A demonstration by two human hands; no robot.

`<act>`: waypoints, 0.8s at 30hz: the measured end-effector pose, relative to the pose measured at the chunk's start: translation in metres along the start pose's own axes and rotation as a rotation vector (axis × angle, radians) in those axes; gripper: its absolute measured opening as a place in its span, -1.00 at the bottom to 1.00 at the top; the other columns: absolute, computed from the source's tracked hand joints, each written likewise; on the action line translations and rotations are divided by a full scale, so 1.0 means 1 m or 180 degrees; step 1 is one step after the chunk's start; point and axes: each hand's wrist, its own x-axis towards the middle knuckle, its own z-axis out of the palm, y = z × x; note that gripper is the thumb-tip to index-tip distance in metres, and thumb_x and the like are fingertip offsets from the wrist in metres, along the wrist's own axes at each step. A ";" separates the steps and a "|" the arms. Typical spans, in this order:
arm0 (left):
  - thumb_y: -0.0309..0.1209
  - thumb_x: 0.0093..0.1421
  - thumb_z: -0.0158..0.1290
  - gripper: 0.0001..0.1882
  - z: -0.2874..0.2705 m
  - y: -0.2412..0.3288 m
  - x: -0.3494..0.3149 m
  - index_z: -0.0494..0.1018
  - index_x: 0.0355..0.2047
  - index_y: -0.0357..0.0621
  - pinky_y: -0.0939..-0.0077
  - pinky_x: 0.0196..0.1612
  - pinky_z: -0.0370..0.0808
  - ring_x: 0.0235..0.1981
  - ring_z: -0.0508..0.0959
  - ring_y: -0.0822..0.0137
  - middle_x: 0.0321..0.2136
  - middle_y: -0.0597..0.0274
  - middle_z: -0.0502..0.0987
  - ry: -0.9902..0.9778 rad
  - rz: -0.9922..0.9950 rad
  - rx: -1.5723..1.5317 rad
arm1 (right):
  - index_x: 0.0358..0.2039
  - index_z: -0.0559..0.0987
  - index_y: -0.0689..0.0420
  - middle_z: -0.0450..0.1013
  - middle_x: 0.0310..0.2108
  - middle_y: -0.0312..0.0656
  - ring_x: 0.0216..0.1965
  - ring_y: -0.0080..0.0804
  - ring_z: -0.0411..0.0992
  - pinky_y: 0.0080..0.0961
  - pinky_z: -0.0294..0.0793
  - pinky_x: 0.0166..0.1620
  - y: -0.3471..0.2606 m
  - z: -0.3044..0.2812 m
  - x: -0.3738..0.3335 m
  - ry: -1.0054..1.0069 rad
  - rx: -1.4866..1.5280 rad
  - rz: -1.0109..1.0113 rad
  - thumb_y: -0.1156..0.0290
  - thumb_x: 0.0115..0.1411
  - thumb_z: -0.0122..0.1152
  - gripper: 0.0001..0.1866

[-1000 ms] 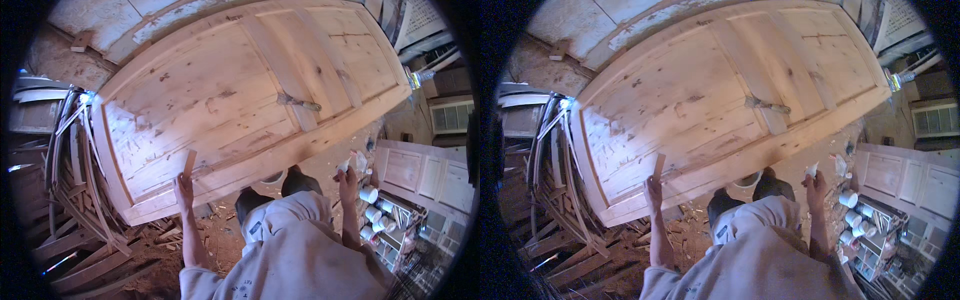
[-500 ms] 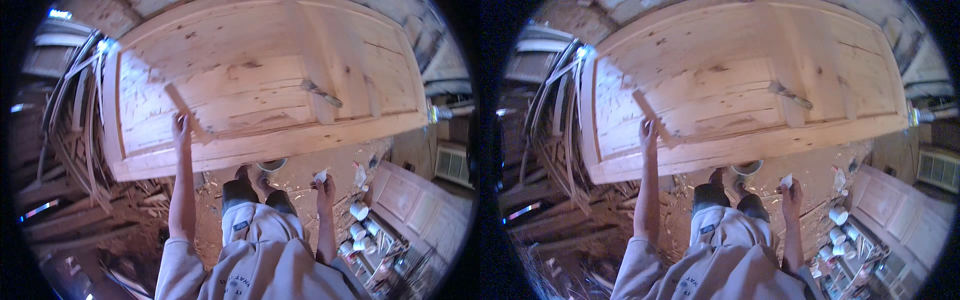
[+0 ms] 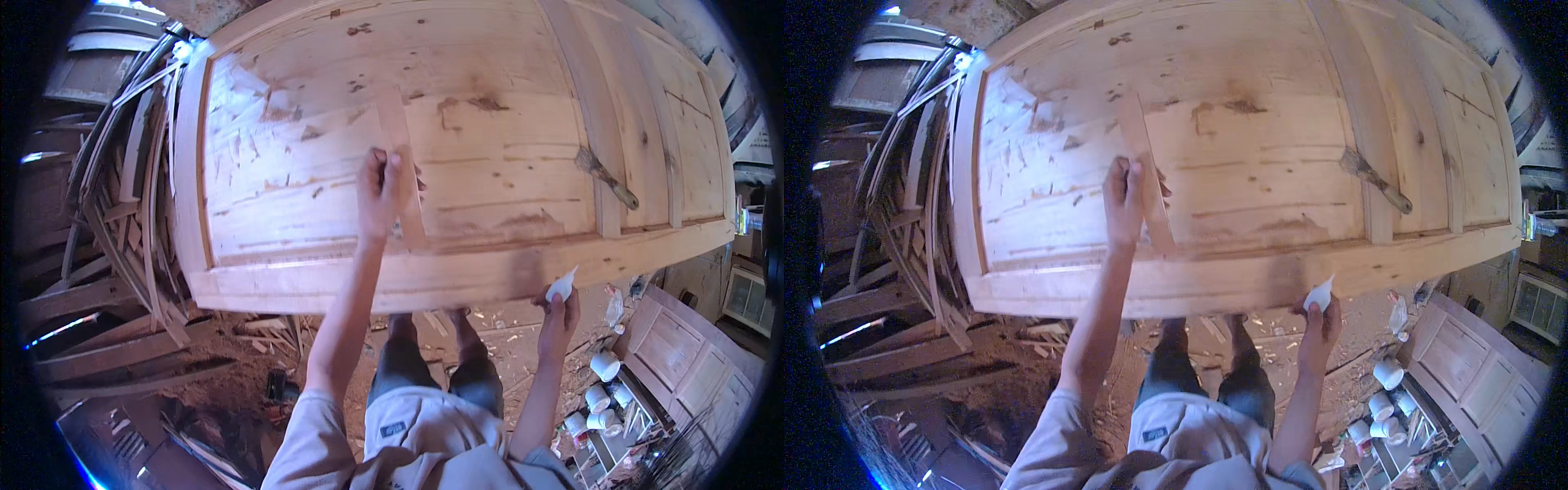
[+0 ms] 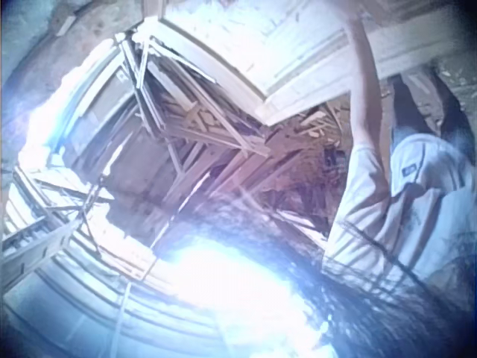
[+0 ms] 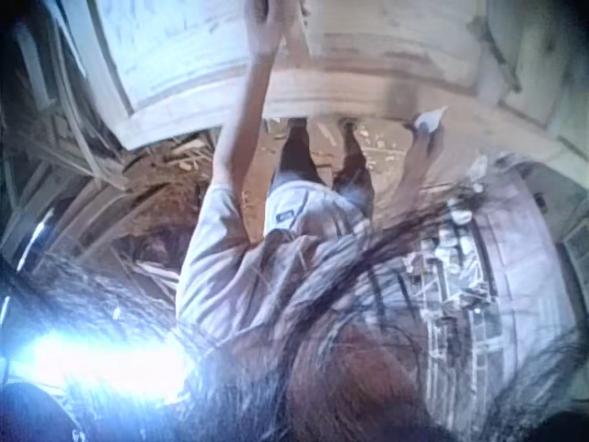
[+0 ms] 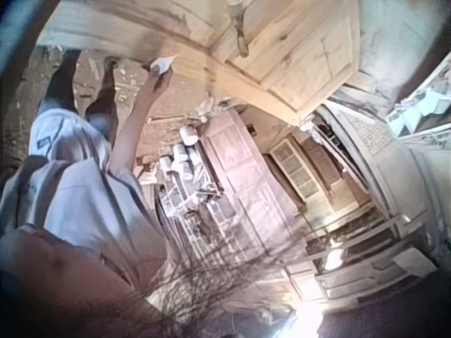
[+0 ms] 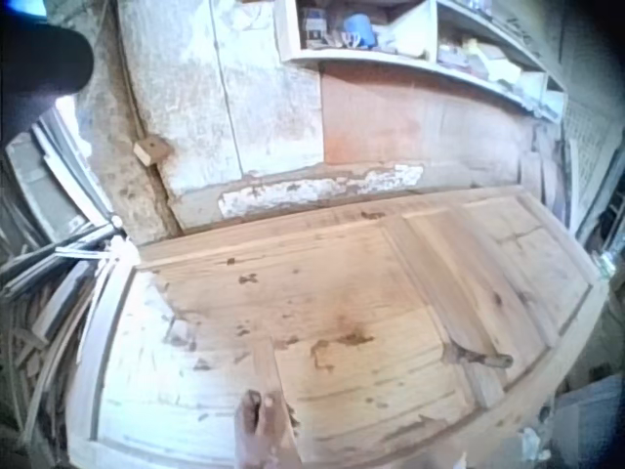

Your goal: The person applies wood glue from a bottle into the grooves of a wooden cabinet door and then presses thin wooden strips into the glued grooves by hand.

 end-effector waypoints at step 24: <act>-0.21 0.39 -0.25 -0.73 -0.004 -0.041 0.022 0.23 -0.13 -0.15 0.59 -0.60 0.43 -0.69 0.40 0.44 -0.34 -0.12 0.56 -0.0448 -0.0198 -0.1208 | -0.18 0.32 0.22 0.24 -0.62 -0.26 -0.55 -0.42 0.28 -0.49 0.31 -0.48 0.043 0.099 0.002 -0.0340 0.0772 0.0030 0.05 0.08 0.31 -0.45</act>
